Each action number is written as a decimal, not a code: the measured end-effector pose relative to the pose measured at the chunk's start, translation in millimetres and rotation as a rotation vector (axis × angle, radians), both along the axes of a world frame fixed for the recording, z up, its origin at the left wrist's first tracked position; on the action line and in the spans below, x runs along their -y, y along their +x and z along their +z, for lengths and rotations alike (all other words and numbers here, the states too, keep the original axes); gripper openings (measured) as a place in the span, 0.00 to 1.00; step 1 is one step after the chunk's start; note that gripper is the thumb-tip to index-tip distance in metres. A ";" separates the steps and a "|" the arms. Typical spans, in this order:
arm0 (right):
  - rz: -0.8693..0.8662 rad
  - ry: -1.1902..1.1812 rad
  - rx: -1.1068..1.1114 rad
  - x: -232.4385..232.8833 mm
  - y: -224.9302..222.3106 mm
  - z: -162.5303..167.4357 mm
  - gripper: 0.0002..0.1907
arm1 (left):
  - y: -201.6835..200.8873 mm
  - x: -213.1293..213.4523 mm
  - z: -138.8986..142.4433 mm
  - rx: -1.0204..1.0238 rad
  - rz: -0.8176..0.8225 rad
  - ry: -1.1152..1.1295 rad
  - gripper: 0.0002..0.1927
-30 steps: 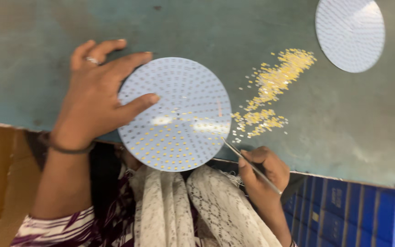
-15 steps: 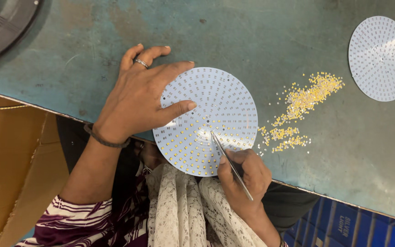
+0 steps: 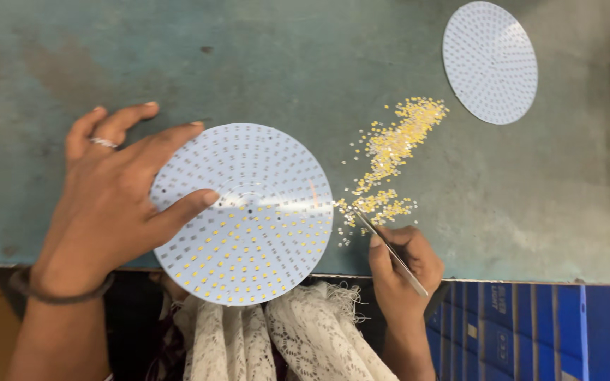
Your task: The person holds a round LED circuit board steady with one hand and uses tweezers to pick small yellow LED components one at a time from a pile on the workbench, placing each into its marked position on the board. A second empty board waits nearby as the board gradually fills with components.
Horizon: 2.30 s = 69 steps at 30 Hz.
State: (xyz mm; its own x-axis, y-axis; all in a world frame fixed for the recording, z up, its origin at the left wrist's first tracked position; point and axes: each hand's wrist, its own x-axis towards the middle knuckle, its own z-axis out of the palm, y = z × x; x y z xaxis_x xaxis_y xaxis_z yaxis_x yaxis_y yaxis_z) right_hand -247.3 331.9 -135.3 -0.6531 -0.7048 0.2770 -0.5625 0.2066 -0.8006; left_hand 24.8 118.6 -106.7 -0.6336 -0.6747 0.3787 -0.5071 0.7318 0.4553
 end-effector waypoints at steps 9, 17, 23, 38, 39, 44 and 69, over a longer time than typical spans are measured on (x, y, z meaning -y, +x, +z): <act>0.101 -0.046 -0.112 7.3 -3.5 0.2 0.06 | -5.8 0.4 -2.8 0.070 0.043 -0.034 0.34; 0.083 -0.021 -0.086 8.8 -2.7 4.1 0.06 | -5.8 -0.6 -4.0 0.042 0.037 0.011 0.35; 0.112 -0.031 -0.103 6.2 -2.4 4.2 0.06 | -6.3 -2.2 -0.2 0.037 0.035 -0.014 0.33; 0.422 -0.095 -0.291 13.9 71.2 -0.6 0.08 | 3.7 -1.0 -4.9 -0.038 -0.013 -0.033 0.33; 0.426 -0.091 -0.292 14.4 72.0 0.5 0.08 | 4.0 -1.0 -4.9 -0.036 -0.010 -0.032 0.33; 0.432 -0.073 -0.279 14.2 72.7 1.1 0.08 | 4.5 -1.5 -6.2 -0.021 0.000 -0.027 0.33; 0.176 -0.037 -0.079 -5.1 -9.0 2.7 0.07 | -5.6 -8.6 1.5 0.042 0.035 0.000 0.32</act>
State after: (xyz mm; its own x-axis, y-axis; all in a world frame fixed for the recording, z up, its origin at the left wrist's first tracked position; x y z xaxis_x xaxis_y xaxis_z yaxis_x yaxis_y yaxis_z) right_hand -256.2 337.1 -132.6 -0.4961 -0.7942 0.3508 -0.6488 0.0707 -0.7577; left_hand 19.2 127.2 -105.2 -0.6246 -0.6968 0.3525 -0.5511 0.7131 0.4333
